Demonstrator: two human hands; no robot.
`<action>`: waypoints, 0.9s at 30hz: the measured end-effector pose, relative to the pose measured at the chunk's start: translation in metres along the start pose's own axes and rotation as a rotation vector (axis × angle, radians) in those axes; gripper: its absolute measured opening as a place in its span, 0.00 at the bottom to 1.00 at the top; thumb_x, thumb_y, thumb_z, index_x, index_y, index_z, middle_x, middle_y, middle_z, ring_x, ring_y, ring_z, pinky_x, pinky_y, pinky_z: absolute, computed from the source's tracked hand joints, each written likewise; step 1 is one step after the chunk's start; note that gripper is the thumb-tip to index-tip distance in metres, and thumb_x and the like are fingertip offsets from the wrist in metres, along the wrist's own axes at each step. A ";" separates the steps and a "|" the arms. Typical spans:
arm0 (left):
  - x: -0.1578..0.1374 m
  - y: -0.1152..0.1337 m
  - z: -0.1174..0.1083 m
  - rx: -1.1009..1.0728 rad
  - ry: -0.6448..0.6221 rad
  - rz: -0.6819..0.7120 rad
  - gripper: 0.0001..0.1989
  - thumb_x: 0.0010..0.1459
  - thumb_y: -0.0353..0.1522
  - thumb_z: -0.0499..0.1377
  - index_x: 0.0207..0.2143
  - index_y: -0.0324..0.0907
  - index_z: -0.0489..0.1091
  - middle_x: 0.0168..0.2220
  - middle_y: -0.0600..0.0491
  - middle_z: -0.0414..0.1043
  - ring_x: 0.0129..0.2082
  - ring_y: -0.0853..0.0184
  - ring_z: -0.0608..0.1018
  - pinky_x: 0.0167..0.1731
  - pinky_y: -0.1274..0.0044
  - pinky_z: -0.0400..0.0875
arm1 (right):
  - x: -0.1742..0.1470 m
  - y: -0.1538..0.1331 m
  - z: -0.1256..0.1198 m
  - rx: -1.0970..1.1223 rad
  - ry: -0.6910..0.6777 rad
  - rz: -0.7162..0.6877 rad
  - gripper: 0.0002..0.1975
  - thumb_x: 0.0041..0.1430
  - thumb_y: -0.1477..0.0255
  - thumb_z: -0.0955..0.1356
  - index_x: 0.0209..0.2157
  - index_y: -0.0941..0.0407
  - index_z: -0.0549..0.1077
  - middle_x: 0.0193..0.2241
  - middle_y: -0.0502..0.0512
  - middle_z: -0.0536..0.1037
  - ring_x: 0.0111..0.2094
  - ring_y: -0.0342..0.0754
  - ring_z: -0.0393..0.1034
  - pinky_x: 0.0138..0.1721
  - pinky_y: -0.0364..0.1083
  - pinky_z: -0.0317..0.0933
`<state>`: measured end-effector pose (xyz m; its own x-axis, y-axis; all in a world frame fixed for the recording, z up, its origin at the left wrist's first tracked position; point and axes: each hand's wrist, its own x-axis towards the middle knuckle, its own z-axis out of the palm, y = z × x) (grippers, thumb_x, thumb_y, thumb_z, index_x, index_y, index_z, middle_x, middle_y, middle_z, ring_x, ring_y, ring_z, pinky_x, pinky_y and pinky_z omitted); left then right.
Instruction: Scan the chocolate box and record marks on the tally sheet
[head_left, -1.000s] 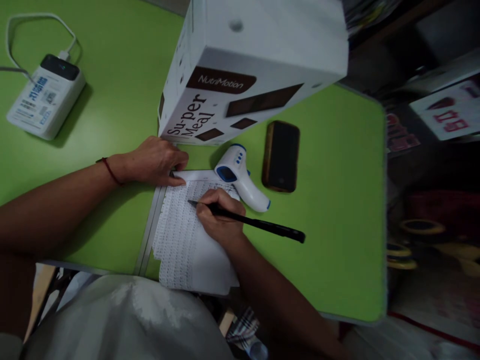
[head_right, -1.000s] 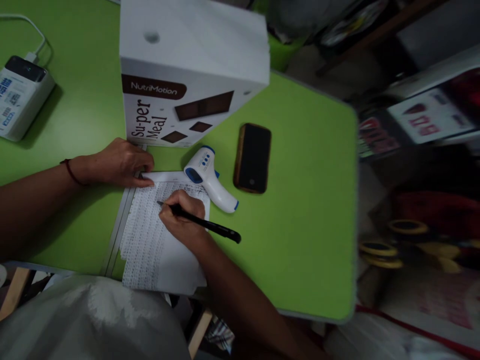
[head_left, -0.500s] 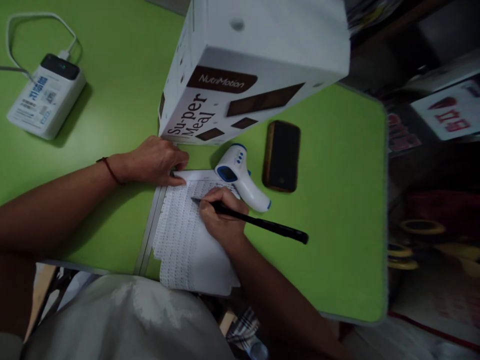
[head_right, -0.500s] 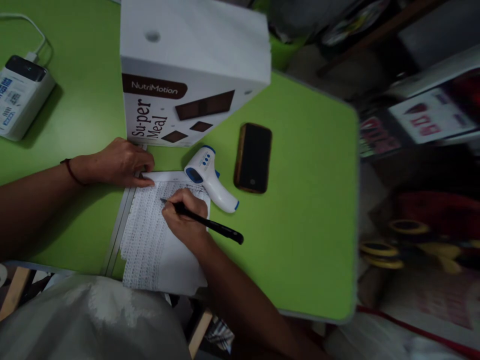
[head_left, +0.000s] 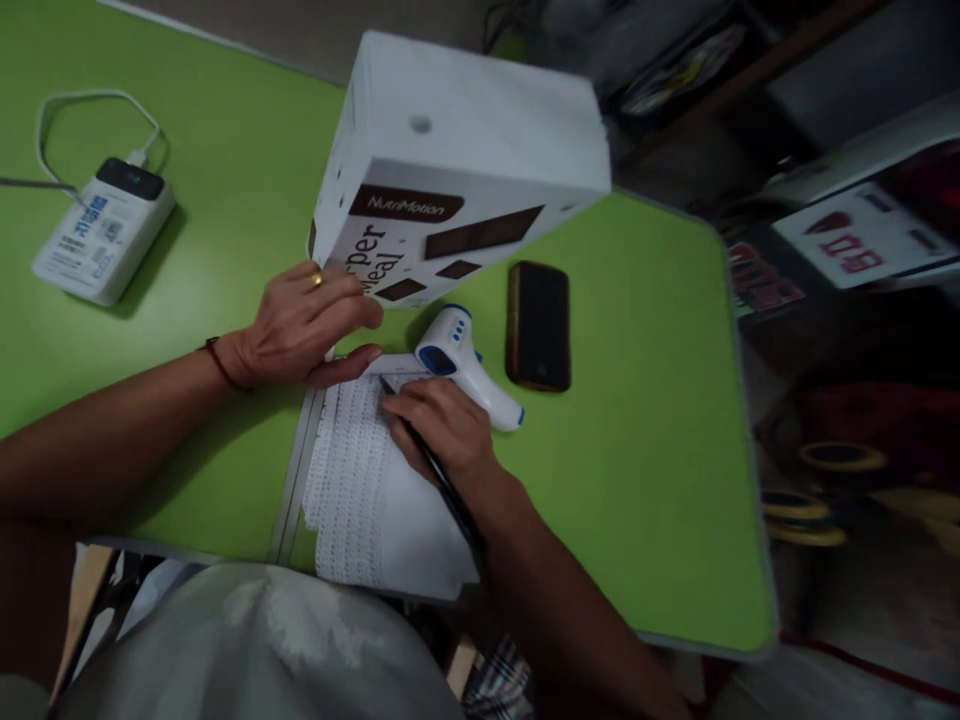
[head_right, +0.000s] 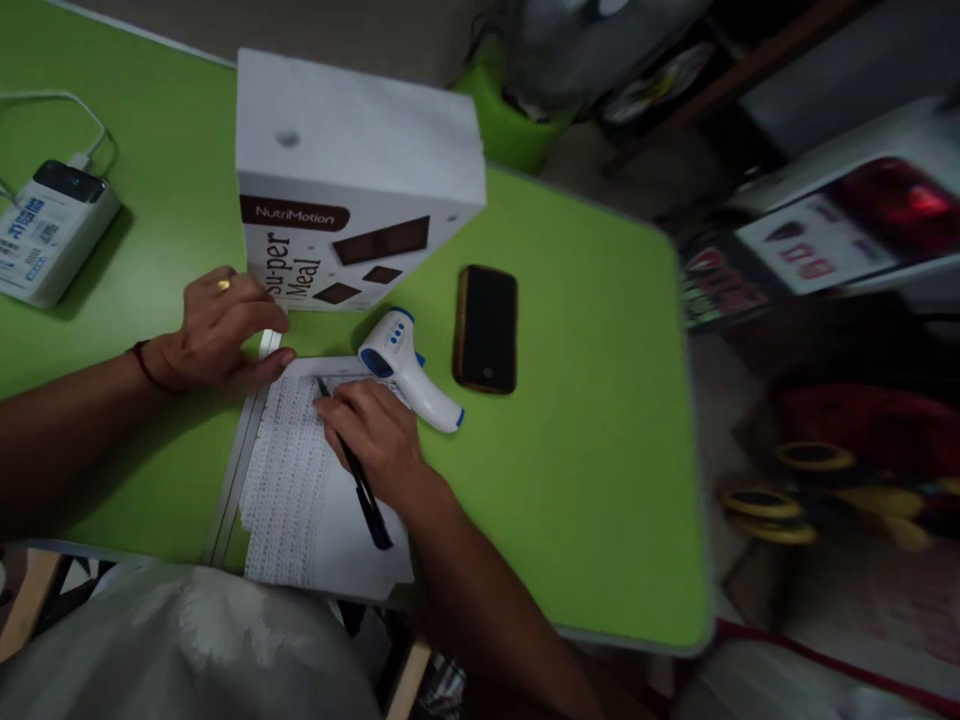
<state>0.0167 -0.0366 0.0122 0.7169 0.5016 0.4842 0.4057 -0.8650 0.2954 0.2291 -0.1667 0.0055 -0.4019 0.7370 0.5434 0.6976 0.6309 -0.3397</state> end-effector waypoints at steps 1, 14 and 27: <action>-0.001 0.000 0.000 0.008 0.073 -0.019 0.19 0.62 0.51 0.52 0.40 0.48 0.70 0.37 0.50 0.76 0.41 0.59 0.78 0.48 0.62 0.68 | 0.000 0.002 -0.002 -0.052 -0.063 -0.043 0.11 0.66 0.79 0.65 0.43 0.52 0.76 0.34 0.55 0.80 0.35 0.50 0.74 0.36 0.50 0.69; 0.003 -0.046 0.013 -0.362 0.244 -0.341 0.53 0.59 0.57 0.61 0.71 0.44 0.35 0.67 0.37 0.59 0.67 0.50 0.64 0.61 0.58 0.69 | -0.013 0.045 -0.020 -0.467 -0.192 0.518 0.21 0.58 0.65 0.71 0.51 0.60 0.75 0.40 0.68 0.77 0.39 0.62 0.71 0.37 0.57 0.67; -0.001 -0.018 0.000 -0.544 0.133 -0.420 0.32 0.63 0.56 0.56 0.55 0.40 0.61 0.52 0.38 0.76 0.47 0.60 0.82 0.40 0.71 0.82 | 0.007 -0.024 -0.018 0.721 0.529 0.621 0.24 0.51 0.57 0.75 0.48 0.50 0.75 0.32 0.56 0.80 0.29 0.53 0.75 0.28 0.52 0.72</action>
<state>0.0085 -0.0216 0.0058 0.4720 0.8195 0.3251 0.2667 -0.4842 0.8333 0.2207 -0.1808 0.0314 0.3271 0.8876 0.3241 0.1096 0.3051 -0.9460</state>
